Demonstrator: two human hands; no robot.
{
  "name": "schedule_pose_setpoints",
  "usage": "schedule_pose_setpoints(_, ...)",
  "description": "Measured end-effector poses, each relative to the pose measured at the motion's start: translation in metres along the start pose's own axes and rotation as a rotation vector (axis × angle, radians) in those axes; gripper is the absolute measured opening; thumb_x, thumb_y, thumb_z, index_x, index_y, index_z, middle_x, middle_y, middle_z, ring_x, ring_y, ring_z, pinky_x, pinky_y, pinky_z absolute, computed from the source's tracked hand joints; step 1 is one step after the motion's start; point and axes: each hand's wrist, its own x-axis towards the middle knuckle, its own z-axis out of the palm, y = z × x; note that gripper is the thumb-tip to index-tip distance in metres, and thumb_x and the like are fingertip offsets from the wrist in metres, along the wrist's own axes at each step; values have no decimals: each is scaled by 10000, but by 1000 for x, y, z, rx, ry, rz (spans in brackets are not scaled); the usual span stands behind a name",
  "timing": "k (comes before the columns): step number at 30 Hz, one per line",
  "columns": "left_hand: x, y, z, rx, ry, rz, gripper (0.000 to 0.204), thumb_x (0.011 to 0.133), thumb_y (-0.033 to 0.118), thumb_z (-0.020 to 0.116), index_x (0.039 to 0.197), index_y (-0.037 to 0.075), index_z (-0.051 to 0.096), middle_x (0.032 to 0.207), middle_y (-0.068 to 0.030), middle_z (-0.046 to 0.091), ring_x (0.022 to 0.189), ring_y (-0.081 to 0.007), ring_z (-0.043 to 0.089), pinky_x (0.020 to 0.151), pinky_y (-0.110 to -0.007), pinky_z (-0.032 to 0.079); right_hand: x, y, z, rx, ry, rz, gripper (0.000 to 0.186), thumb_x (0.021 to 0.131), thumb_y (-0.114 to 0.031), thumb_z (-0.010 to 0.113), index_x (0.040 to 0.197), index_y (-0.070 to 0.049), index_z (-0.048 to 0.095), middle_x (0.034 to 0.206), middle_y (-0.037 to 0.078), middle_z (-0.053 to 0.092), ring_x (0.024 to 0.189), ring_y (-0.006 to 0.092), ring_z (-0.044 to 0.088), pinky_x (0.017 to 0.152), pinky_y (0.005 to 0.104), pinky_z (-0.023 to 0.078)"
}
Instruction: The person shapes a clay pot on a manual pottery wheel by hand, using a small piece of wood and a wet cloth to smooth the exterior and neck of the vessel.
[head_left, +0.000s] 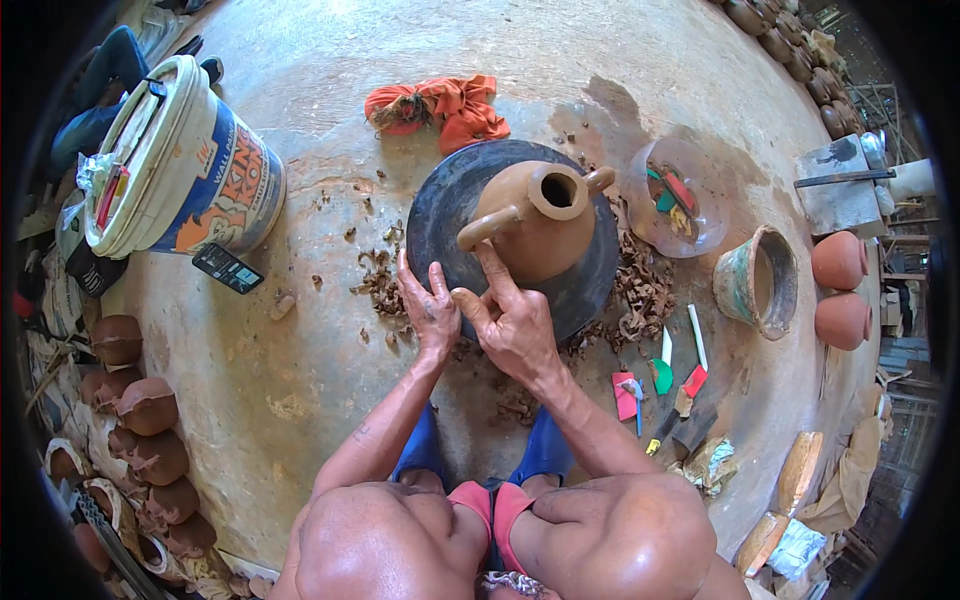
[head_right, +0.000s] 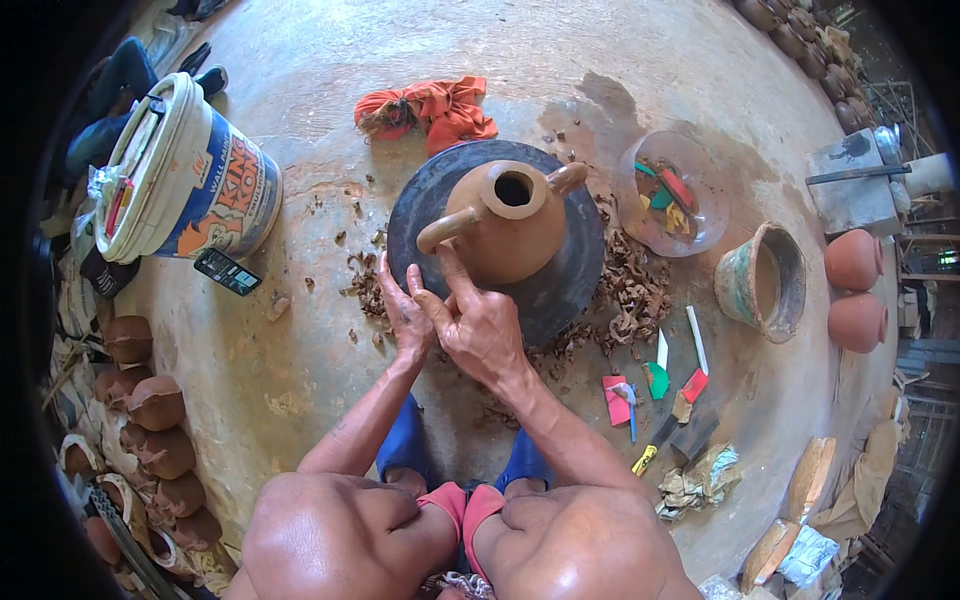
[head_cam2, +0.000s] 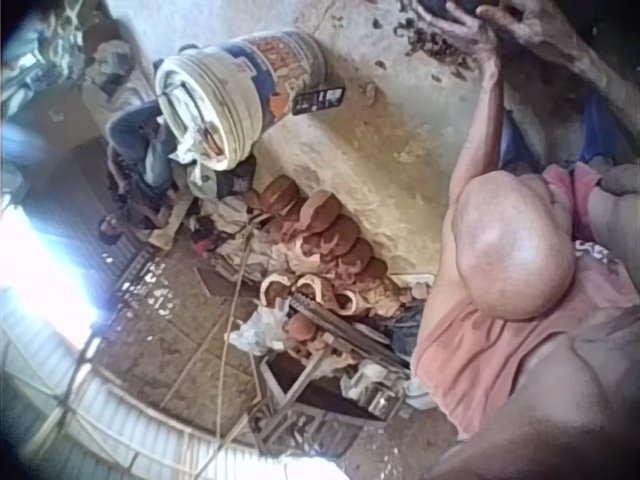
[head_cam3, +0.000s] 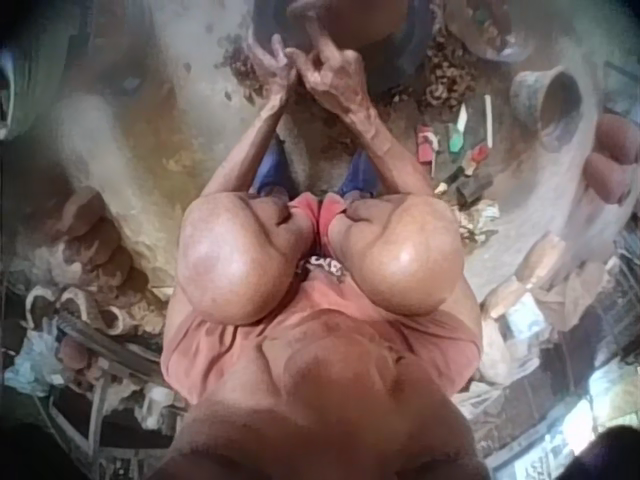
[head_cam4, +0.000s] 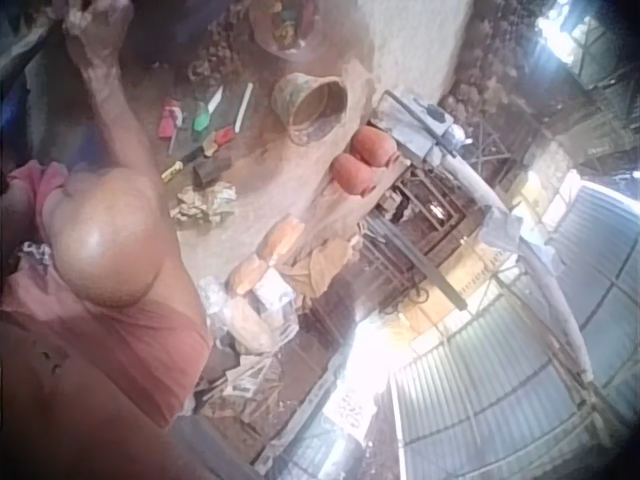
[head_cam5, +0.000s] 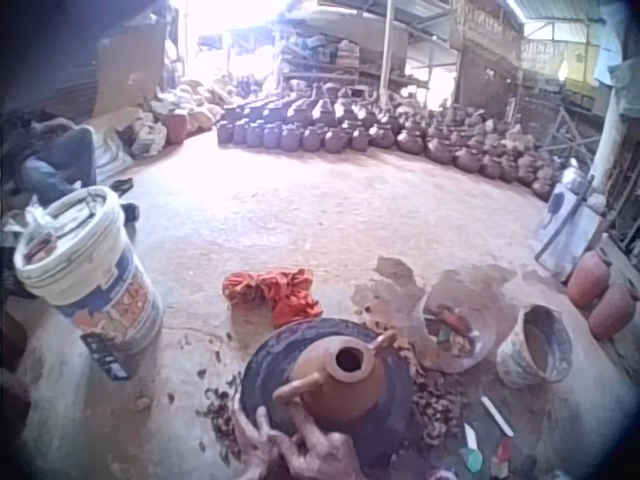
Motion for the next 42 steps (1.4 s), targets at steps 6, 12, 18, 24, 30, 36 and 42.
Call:
schedule_pose_setpoints(6,1,-1,4,23,21,17,638,1111,288,598,1612,-21,351,1530,-314,496,1403,-468,506,1196,-530,391,-2,6,-5,-280,115,-91,705,981,-312,808,1605,-130,536,610,99,661,512,259,676,531,419,532)
schedule_pose_setpoints(12,-1,7,2,0,1,-16,623,1113,280,592,1606,-22,358,1537,-315,490,1419,-467,499,1205,-523,388,-3,3,-8,-318,116,-104,676,967,-321,817,1567,-118,580,659,88,692,537,259,686,542,406,539)
schedule_pose_setpoints(18,2,0,0,13,0,0,648,1108,290,601,1619,-10,338,1547,-318,484,1433,-467,488,1204,-531,383,1,-1,0,-335,-31,22,797,995,-402,770,1646,-86,436,596,88,673,514,280,694,520,432,548)
schedule_pose_setpoints(24,1,3,2,19,1,2,654,1110,308,600,1625,-2,340,1547,-303,491,1426,-464,491,1210,-529,380,-17,20,6,-373,-34,-33,951,1007,-523,717,1727,-112,251,572,55,661,508,286,696,515,451,555)
schedule_pose_setpoints(30,2,-2,1,35,11,29,645,1110,303,601,1615,-15,355,1549,-304,489,1427,-464,492,1213,-525,379,-10,15,10,-402,-33,-1,948,1017,-561,682,1735,-132,236,621,60,687,544,295,713,530,467,563)
schedule_pose_setpoints(36,2,6,-1,6,2,4,636,1112,292,597,1611,-22,356,1543,-309,494,1425,-465,495,1208,-525,383,-35,16,1,-381,-79,-54,722,997,-388,761,1597,-93,488,719,90,731,591,298,723,560,436,579)
schedule_pose_setpoints(42,0,5,1,50,21,20,630,1113,279,594,1609,-24,351,1546,-319,487,1428,-474,491,1208,-529,381,-24,-2,-22,-136,239,-291,156,882,-53,879,967,-33,750,833,150,765,674,297,754,610,382,598)
